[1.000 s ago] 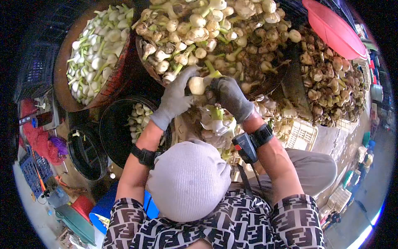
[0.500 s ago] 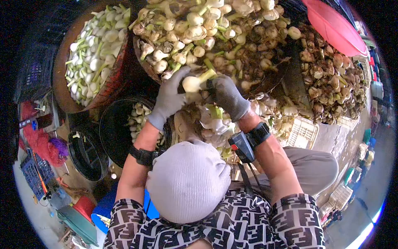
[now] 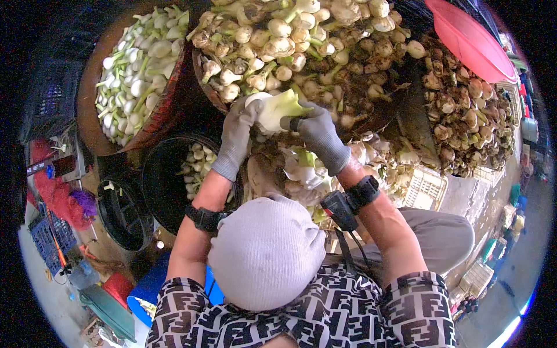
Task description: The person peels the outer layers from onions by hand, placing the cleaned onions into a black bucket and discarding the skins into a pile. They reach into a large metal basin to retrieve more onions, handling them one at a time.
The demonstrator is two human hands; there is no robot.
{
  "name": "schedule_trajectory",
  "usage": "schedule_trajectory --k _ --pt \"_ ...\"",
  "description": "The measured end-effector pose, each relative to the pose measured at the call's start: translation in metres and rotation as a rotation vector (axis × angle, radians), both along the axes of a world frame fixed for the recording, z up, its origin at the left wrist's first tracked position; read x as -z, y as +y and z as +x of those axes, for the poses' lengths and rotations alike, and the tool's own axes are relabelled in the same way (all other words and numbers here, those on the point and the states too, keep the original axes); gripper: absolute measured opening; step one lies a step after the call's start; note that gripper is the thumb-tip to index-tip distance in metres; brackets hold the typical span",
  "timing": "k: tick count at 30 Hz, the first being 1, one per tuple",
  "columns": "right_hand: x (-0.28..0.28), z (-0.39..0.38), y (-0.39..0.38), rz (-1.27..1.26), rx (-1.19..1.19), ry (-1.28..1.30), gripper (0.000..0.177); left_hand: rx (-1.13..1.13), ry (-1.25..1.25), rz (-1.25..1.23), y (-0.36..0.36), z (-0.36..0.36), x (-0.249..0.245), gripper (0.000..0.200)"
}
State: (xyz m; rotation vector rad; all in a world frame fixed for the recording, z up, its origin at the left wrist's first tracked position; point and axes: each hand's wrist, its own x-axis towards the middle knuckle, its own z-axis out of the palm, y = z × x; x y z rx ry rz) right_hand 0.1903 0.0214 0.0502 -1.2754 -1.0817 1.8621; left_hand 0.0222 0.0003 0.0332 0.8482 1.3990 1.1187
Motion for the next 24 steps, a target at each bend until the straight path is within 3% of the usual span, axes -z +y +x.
schedule_trajectory --k 3,4,6,8,10,12,14,16,18,19,20,21,22,23,24 --pt "-0.01 0.006 -0.004 -0.03 -0.051 0.055 0.018 0.08 -0.212 -0.07 0.001 -0.007 0.0 0.033" --pt "-0.015 0.008 -0.007 0.006 -0.089 0.021 0.016 -0.061 -0.6 -0.252 0.0 -0.001 -0.015 0.034" --pt "-0.003 0.021 -0.001 0.81 -0.377 -0.305 0.01 -0.059 -0.778 -0.321 0.004 -0.003 -0.009 0.037" --pt "-0.005 0.029 -0.003 0.687 -0.395 -0.312 0.01 -0.03 -1.004 -0.283 0.006 -0.001 -0.005 0.039" --pt "-0.01 0.021 -0.013 0.479 -0.239 -0.231 0.011 0.058 -0.489 -0.108 0.011 -0.006 0.008 0.04" --pt "-0.019 0.021 -0.012 0.642 -0.221 -0.279 0.012 0.082 0.064 0.153 0.013 -0.017 0.013 0.041" --pt "-0.009 0.027 -0.009 0.779 -0.16 -0.362 0.012 -0.054 -0.082 0.085 0.021 -0.02 0.012 0.041" --pt "-0.018 0.026 -0.009 0.658 -0.157 -0.325 0.013 -0.087 -0.146 0.005 0.021 -0.018 -0.007 0.04" --pt "-0.026 0.019 -0.011 0.134 -0.068 -0.065 0.017 0.075 0.323 0.004 0.015 -0.004 -0.017 0.034" --pt "-0.025 0.02 -0.011 0.123 -0.038 -0.032 0.016 0.154 0.558 0.005 0.015 -0.001 -0.026 0.031" --pt "-0.023 0.022 -0.012 0.112 -0.008 0.002 0.015 0.179 0.503 -0.136 0.018 -0.003 -0.037 0.026" --pt "-0.022 0.026 -0.013 0.101 0.023 0.035 0.015 0.103 0.286 -0.068 0.017 -0.005 -0.03 0.027" --pt "-0.029 0.032 -0.015 0.633 -0.132 -0.374 0.018 0.029 0.068 0.0 0.016 -0.008 -0.018 0.028" --pt "-0.018 0.046 -0.016 0.625 -0.133 -0.348 0.023 -0.046 -0.151 0.067 0.014 -0.009 -0.007 0.03" --pt "-0.029 0.048 -0.019 0.557 -0.091 -0.288 0.024 -0.061 -0.185 0.027 0.014 -0.006 -0.015 0.03"
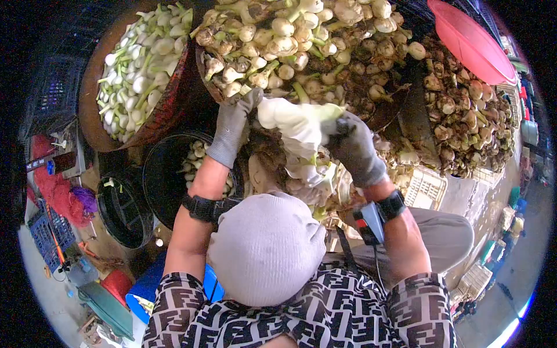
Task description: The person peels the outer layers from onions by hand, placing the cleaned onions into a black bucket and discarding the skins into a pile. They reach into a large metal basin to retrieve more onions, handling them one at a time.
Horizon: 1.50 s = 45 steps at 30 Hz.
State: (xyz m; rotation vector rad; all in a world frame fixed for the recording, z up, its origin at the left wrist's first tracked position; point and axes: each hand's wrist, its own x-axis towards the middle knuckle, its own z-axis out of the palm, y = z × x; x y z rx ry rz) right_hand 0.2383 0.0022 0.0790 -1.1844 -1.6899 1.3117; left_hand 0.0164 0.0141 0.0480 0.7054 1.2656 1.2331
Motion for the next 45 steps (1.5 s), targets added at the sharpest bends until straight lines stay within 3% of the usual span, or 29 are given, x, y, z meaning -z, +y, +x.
schedule_trajectory --k 1,2,3,4,5,7,8,10,12,13,14,15,17,19,20,23,25,26,29,30,33,38,40,43,45 --pt "-0.012 0.002 -0.006 -0.065 0.033 0.067 0.025 -0.021 -0.12 -0.03 0.0 0.0 0.001 0.03" --pt "-0.009 0.015 -0.012 0.037 0.07 -0.104 0.022 -0.04 -0.239 -0.062 0.001 -0.001 0.002 0.031" --pt "-0.016 0.017 -0.017 -0.084 0.169 0.031 0.018 -0.057 -0.359 -0.092 0.002 -0.002 0.005 0.032" --pt "-0.022 0.027 -0.02 0.011 0.115 -0.184 0.019 -0.091 -0.558 -0.138 0.008 -0.008 0.01 0.032" --pt "-0.026 0.041 -0.023 0.103 0.057 -0.398 0.02 -0.086 -0.618 -0.185 0.008 -0.014 0.014 0.032" --pt "-0.024 0.069 -0.04 0.204 -0.071 -0.555 0.022 -0.075 -0.497 -0.181 0.012 -0.032 0.028 0.039" --pt "-0.022 0.078 -0.047 0.255 -0.134 -0.631 0.023 -0.133 -0.55 -0.149 0.015 -0.044 0.033 0.036" --pt "-0.031 0.085 -0.051 -0.301 -0.239 -0.401 0.027 -0.314 -0.726 -0.158 0.025 -0.072 0.03 0.032" --pt "-0.055 0.067 -0.041 -0.845 -0.226 -0.275 0.035 -0.498 -0.888 -0.005 0.037 -0.105 0.02 0.035" --pt "-0.062 0.055 -0.026 -0.617 -0.515 -0.763 0.041 -0.296 -1.022 0.113 0.036 -0.133 0.022 0.039" --pt "-0.043 0.059 -0.02 -0.352 -0.503 -0.843 0.04 -0.188 -0.938 0.306 0.041 -0.149 0.023 0.038" --pt "-0.021 0.062 -0.014 -0.085 -0.485 -0.913 0.039 -0.275 -0.996 0.302 0.038 -0.148 0.012 0.039" --pt "0.005 0.045 0.027 -0.079 -0.341 -0.898 0.041 -0.222 -1.031 0.248 0.037 -0.139 -0.004 0.04" --pt "0.034 0.017 0.071 -0.162 -0.281 -0.851 0.038 -0.19 -0.86 0.17 0.028 -0.113 -0.012 0.044" --pt "0.053 0.002 0.093 -0.137 -0.303 -0.905 0.035 -0.123 -0.868 0.178 0.023 -0.105 -0.006 0.04" --pt "0.096 -0.036 0.129 -0.084 -0.335 -1.005 0.027 -0.236 -0.842 0.008 0.007 -0.078 0.007 0.039" --pt "0.161 -0.045 0.147 -0.09 -0.488 -1.117 0.032 -0.234 -0.873 -0.032 -0.002 -0.069 0.017 0.038" --pt "0.182 -0.048 0.151 -0.092 -0.567 -1.172 0.035 -0.28 -0.766 -0.062 -0.006 -0.062 0.015 0.039" --pt "0.183 -0.048 0.141 -0.224 -0.402 -1.128 0.036 -0.269 -0.675 -0.11 -0.013 -0.058 0.016 0.039" --pt "0.153 -0.055 0.144 -0.305 -0.62 -1.23 0.039 -0.243 -0.634 -0.103 -0.014 -0.059 0.016 0.037" --pt "0.148 -0.024 0.142 -0.247 -0.505 -1.153 0.043 -0.164 -0.45 -0.052 -0.011 -0.058 0.009 0.037" --pt "0.072 -0.004 0.115 -0.176 -0.197 -0.787 0.035 0.026 -0.123 -0.028 0.006 -0.029 -0.002 0.04" --pt "0.034 -0.015 0.108 -0.162 -0.235 -0.417 0.032 0.082 0.101 0.093 0.009 -0.018 0.01 0.046" --pt "-0.014 -0.04 0.1 -0.139 -0.213 -0.115 0.034 0.134 -0.541 -0.15 0.012 -0.009 -0.008 0.053" --pt "-0.033 -0.051 0.095 -0.039 -0.236 -0.05 0.034 0.13 -0.908 -0.105 0.014 -0.022 -0.016 0.06"
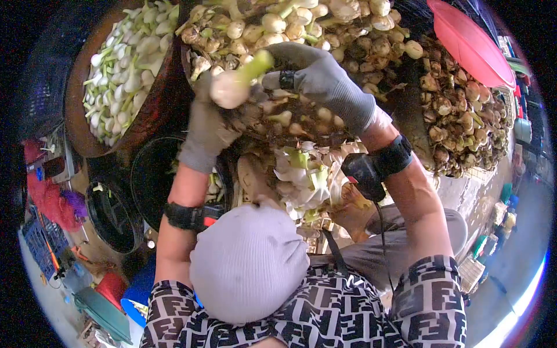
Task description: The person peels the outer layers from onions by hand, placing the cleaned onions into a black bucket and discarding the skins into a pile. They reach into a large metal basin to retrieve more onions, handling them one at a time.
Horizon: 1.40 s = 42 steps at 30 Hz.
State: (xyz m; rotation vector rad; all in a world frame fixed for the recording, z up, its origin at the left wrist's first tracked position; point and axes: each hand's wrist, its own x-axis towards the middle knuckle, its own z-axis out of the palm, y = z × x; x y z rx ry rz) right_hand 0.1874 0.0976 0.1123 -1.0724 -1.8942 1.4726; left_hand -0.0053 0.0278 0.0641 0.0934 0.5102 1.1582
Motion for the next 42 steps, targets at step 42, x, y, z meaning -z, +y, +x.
schedule_trajectory --k 42 --pt "0.049 0.001 -0.067 -0.672 0.342 0.073 0.019 0.188 1.602 0.597 -0.043 0.021 0.021 0.071"
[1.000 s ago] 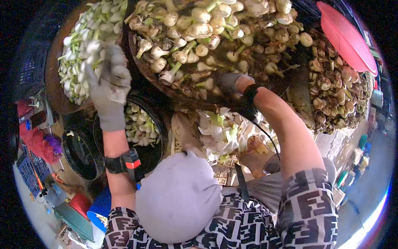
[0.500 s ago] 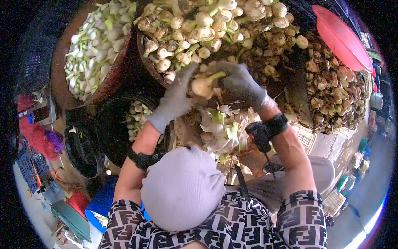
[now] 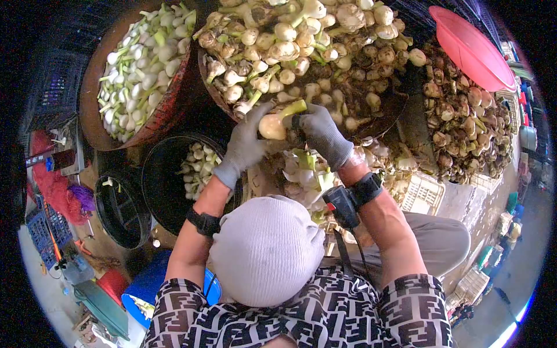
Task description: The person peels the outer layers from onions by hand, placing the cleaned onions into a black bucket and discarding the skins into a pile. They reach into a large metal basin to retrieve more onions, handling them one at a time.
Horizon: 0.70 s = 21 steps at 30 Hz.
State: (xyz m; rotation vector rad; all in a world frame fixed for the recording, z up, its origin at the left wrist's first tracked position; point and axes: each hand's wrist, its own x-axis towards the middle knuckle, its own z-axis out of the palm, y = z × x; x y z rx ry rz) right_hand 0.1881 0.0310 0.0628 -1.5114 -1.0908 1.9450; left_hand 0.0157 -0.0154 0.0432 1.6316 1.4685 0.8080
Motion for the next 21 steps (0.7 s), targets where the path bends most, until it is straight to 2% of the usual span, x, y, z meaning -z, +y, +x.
schedule_trajectory --k 1,3,5,8,11,14,16,18,19,21 --pt "0.003 0.005 0.002 -0.01 0.002 0.009 0.02 0.0 -0.03 -0.051 0.0 -0.001 -0.002 0.066" --pt "0.005 0.008 0.0 0.032 -0.01 -0.02 0.021 -0.027 -0.408 -0.202 0.003 -0.006 0.001 0.05" --pt "0.006 0.007 -0.003 0.137 -0.043 -0.094 0.02 -0.06 -0.785 -0.351 0.007 -0.01 0.004 0.042" --pt "0.023 0.008 -0.007 0.467 -0.105 -0.197 0.024 -0.21 -0.879 -0.324 0.01 -0.004 0.004 0.047" --pt "0.016 0.005 -0.006 0.546 -0.1 -0.055 0.027 -0.185 -0.402 -0.414 0.011 0.001 -0.03 0.052" --pt "0.003 0.013 -0.005 -0.022 0.04 0.241 0.028 -0.357 -0.704 -0.446 0.01 -0.003 -0.009 0.051" --pt "0.01 0.022 -0.01 0.569 -0.207 -0.036 0.023 -0.344 -0.613 -0.382 0.011 -0.005 -0.006 0.049" --pt "0.007 0.027 -0.006 1.055 -0.431 -0.347 0.022 -0.209 -0.374 -0.176 0.017 -0.016 0.003 0.048" --pt "0.0 0.026 -0.006 1.128 -0.436 -0.387 0.016 -0.231 -0.195 -0.072 0.023 -0.017 0.0 0.047" --pt "-0.011 0.015 -0.01 0.483 -0.117 -0.088 0.015 -0.275 0.065 -0.065 0.028 -0.015 -0.026 0.045"
